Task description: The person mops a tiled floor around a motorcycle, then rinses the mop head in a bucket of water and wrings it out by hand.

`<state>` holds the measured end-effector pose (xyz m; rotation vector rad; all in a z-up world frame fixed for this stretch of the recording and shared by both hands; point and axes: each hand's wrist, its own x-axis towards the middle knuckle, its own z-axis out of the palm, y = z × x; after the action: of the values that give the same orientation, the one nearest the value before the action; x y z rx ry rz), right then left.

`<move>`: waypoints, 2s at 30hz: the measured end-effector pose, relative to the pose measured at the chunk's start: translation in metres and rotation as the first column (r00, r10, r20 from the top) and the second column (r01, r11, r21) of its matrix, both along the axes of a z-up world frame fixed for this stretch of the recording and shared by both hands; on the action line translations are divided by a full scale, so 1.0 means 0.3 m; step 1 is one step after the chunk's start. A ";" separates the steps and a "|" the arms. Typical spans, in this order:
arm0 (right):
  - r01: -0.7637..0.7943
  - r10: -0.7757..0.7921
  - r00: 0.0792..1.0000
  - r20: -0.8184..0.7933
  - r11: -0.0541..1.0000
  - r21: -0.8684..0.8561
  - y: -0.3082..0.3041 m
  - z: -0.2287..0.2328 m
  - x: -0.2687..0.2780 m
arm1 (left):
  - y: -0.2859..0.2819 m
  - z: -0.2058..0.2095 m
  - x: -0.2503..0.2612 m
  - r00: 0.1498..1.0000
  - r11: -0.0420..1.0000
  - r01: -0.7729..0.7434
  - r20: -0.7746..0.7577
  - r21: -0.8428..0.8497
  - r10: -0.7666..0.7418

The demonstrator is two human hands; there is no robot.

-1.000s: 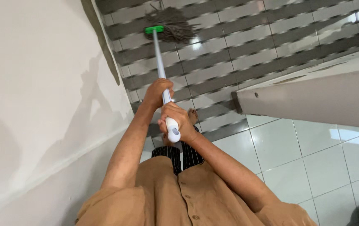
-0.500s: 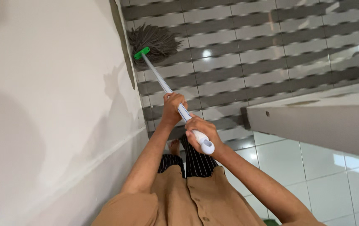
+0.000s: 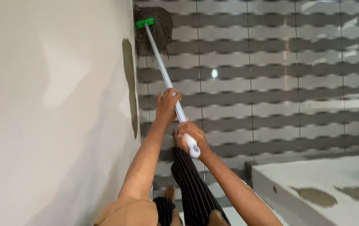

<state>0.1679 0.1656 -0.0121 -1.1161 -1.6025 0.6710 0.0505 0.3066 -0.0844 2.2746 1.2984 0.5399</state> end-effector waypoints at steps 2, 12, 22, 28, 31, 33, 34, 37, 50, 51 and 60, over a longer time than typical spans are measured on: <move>-0.285 -0.240 0.625 -0.743 0.816 -0.503 0.248 -0.103 0.045 | 0.224 -0.049 0.030 0.999 1.000 -0.009 0.049 -0.025 0.010; -0.028 0.028 1.000 -0.002 1.000 -0.006 1.051 -0.159 0.224 | 0.800 0.049 0.107 0.999 0.973 -0.041 -0.013 -0.226 0.039; 0.154 -0.166 0.979 -0.117 0.983 -0.103 0.244 0.045 0.094 | 0.197 0.031 0.112 0.995 0.955 0.082 -0.025 -0.284 -0.093; 0.284 -0.290 0.956 -0.041 0.952 -0.112 -0.357 0.245 0.008 | -0.397 0.072 0.075 0.969 0.982 0.061 0.246 -0.181 -0.015; 0.266 -0.271 0.959 -0.081 0.962 -0.068 -0.603 0.341 -0.021 | -0.612 0.135 0.029 0.965 0.975 0.107 0.257 -0.194 -0.055; 0.257 -0.260 0.954 -0.150 0.966 -0.043 -0.741 0.420 -0.042 | -0.723 0.166 0.020 0.963 0.979 0.123 0.258 -0.161 -0.078; 0.265 -0.268 0.952 -0.147 0.963 -0.039 -0.810 0.454 -0.063 | -0.786 0.167 0.022 0.961 0.979 0.132 0.261 -0.157 -0.088; 0.287 -0.270 0.934 -0.233 0.957 0.043 -0.965 0.556 -0.084 | -0.936 0.165 0.067 0.963 0.989 0.041 0.268 -0.139 -0.002; 0.406 -0.391 0.895 -0.216 0.913 0.030 -0.875 0.497 0.124 | -0.803 0.157 0.381 0.947 0.983 0.152 0.300 -0.099 -0.116; 0.414 -0.393 0.894 -0.216 0.908 0.061 -0.814 0.445 0.145 | -0.733 0.113 0.399 0.943 0.986 0.168 0.289 0.010 -0.163; 0.372 -0.375 0.926 0.046 0.926 0.070 0.014 0.024 0.571 | 0.045 -0.116 0.755 0.997 0.989 -0.008 0.078 -0.147 0.019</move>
<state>0.3390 0.1697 -0.0048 -1.3602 -1.3929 0.3367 0.2770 0.3201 -0.1193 2.1052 1.2725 0.5157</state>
